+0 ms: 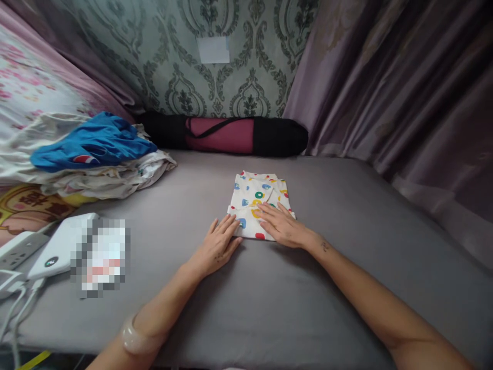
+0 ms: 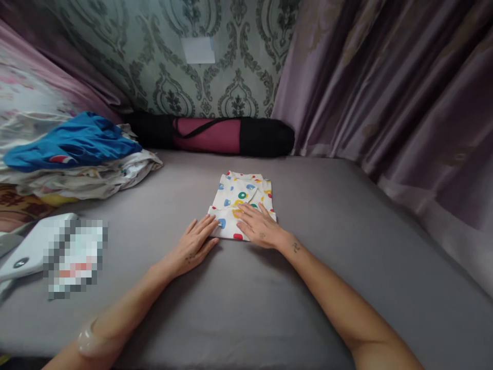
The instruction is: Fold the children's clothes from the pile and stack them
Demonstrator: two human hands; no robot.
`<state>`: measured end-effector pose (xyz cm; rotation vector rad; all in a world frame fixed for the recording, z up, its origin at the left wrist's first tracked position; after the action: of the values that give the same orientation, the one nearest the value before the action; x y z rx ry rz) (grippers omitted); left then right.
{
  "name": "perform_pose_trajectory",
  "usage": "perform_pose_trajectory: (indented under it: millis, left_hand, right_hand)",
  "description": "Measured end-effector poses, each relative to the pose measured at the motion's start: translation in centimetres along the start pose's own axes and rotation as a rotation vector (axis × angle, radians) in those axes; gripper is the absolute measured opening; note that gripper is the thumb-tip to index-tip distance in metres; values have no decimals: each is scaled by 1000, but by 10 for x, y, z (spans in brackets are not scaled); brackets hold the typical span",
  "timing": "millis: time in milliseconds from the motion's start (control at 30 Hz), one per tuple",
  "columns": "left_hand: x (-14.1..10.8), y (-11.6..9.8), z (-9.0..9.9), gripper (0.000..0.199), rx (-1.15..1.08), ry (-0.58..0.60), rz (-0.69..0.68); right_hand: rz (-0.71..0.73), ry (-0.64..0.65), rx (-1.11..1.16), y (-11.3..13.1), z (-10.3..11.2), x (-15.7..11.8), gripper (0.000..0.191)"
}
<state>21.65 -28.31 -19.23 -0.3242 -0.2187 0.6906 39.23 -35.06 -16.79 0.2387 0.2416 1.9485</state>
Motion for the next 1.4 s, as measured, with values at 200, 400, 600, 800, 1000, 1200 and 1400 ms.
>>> perform_pose_trajectory:
  millis: [200, 400, 600, 800, 1000, 1200, 1400]
  left_hand:
    - [0, 12, 3, 50, -42, -46, 30]
    - [2, 21, 2, 45, -89, -64, 46]
    - [7, 37, 7, 35, -219, -226, 96]
    - [11, 50, 13, 38, -288, -301, 192]
    - [10, 48, 18, 39, -320, -281, 238]
    - [15, 28, 18, 38, -217, -268, 117]
    - [50, -19, -9, 46, 72, -24, -40]
  right_hand:
    - [107, -53, -125, 16, -10, 34, 60]
    - [40, 15, -96, -2, -31, 39, 62]
    - [14, -19, -67, 18, -16, 52, 60]
    - [74, -64, -103, 46, -35, 87, 62]
    - [69, -7, 97, 44, -44, 91, 64]
    - [-52, -124, 66, 29, -21, 44, 64]
    - [-194, -99, -103, 7, -22, 11, 61]
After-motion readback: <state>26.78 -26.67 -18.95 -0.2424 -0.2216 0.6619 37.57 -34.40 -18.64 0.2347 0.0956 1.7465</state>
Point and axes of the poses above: each hand's wrist, its own x-axis towards the middle knuckle, its own z-axis out of the back of the hand, y = z × x, the point moved 6 cm from there along x, towards the middle knuckle, and after that the axes turned 15 degrees about z, right-handed, at the moved point
